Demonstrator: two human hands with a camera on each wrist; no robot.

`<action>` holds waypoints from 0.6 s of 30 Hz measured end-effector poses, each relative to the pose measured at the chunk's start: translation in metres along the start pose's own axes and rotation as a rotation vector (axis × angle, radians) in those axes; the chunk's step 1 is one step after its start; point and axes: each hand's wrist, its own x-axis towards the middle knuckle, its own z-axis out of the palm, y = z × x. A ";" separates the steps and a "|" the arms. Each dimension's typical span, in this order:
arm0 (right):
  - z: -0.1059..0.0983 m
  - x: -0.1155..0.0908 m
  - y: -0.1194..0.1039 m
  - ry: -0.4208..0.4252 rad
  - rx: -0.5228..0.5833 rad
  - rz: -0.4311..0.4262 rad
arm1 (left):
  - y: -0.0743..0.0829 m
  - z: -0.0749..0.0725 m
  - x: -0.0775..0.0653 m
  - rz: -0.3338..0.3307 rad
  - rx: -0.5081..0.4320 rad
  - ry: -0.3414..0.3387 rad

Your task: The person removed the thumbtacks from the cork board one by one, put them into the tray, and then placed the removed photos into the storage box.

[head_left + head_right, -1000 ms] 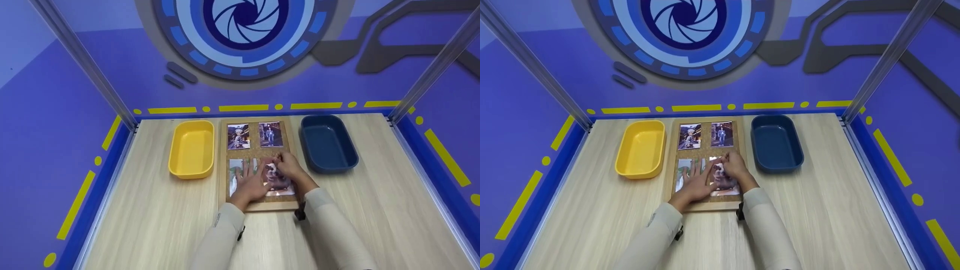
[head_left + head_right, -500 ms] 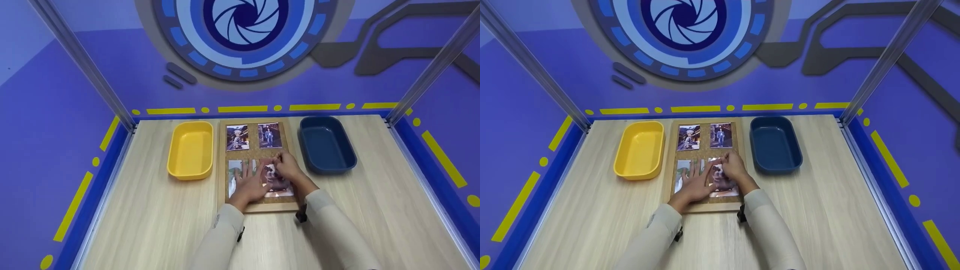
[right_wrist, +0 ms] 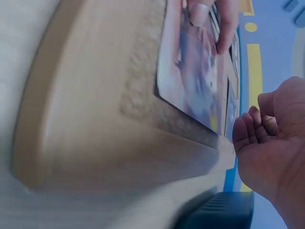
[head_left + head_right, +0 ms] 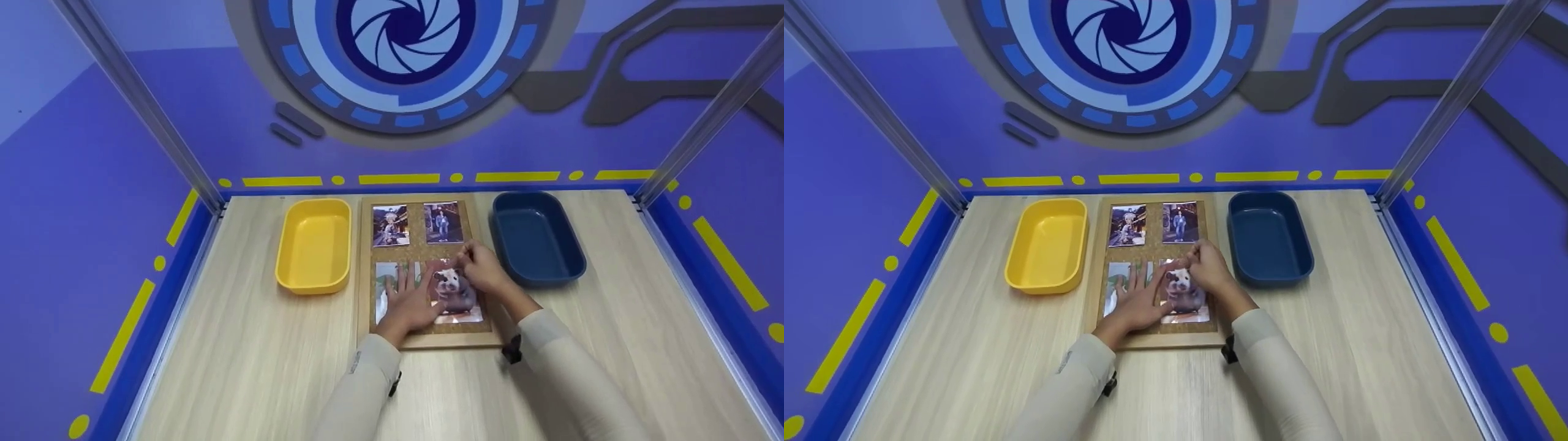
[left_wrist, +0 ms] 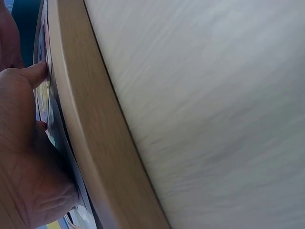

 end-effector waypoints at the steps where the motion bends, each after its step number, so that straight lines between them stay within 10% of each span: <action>1: -0.002 0.000 0.000 -0.009 -0.007 0.012 | -0.001 0.001 0.001 -0.002 -0.002 -0.001; 18: -0.032 0.001 -0.005 0.109 -0.110 -0.066 | -0.005 0.008 0.004 0.014 -0.015 0.021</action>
